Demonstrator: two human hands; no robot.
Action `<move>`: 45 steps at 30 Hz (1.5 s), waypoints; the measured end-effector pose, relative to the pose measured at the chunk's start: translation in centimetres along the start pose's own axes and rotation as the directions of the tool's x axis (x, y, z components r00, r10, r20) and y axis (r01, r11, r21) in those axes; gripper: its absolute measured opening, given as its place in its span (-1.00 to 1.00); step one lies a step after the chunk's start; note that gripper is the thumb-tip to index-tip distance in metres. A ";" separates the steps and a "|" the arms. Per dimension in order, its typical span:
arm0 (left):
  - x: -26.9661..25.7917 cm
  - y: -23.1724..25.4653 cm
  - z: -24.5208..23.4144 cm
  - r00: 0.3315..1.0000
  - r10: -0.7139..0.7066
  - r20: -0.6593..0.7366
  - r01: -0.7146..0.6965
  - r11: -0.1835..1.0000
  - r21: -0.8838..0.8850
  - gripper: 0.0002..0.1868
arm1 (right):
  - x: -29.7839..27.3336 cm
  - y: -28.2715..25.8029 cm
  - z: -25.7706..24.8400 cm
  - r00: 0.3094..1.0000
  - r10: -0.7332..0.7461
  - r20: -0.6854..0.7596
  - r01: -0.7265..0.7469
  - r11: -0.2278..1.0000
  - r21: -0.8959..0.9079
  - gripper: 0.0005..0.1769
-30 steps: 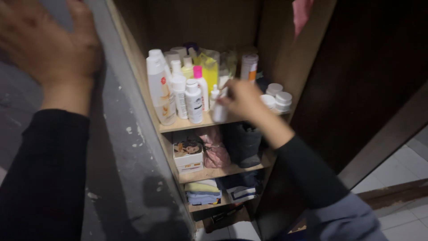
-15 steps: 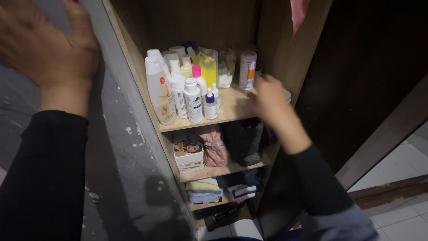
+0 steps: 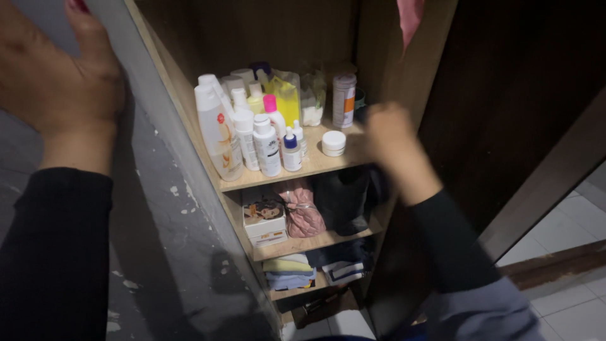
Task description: The recorder is organizing various items including toiletries, a small portable fan, sunglasses, and other accessories on a multi-tiered shelf.
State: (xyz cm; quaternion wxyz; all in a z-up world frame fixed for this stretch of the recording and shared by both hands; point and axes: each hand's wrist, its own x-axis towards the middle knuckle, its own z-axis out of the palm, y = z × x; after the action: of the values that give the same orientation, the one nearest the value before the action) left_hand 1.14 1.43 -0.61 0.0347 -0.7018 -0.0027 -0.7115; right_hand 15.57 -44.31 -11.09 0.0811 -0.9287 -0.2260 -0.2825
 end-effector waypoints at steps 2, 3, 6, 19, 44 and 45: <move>-0.2 0.2 -0.2 0.997 0.064 -0.033 -0.060 0.991 0.116 -0.59 | -0.7 2.6 -0.9 0.982 0.151 0.115 -0.123 0.968 -0.218 -0.62; -0.4 -0.2 0.1 0.998 0.062 -0.029 -0.058 0.991 0.118 -0.59 | -1.3 2.4 -0.6 0.982 0.149 0.120 -0.120 0.969 -0.218 -0.62; -0.5 -1.2 1.0 0.999 -0.035 0.035 0.030 0.988 0.149 -0.53 | -2.5 2.0 -0.5 0.985 0.149 0.082 -0.122 0.955 -0.272 -0.62; 2.7 4.7 -3.7 0.876 -0.353 0.330 0.286 0.929 0.236 -0.11 | -0.3 0.6 -2.7 0.978 0.043 -0.202 -0.063 0.994 -0.093 -0.35; -0.4 -0.8 0.4 0.996 -0.025 0.088 0.013 0.990 0.139 -0.42 | 1.8 2.9 3.1 0.998 -0.033 -0.062 0.039 0.995 0.096 -0.25; -0.5 -0.9 0.5 0.996 -0.026 0.088 0.013 0.990 0.140 -0.42 | 1.5 2.7 2.7 0.998 -0.034 -0.061 0.040 0.995 0.096 -0.25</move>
State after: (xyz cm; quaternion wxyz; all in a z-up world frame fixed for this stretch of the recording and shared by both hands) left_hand 1.63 2.41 -1.02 0.0765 -0.7289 -0.0610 -0.6776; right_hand 19.27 -45.38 -12.52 0.1276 -0.9105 -0.2542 -0.3003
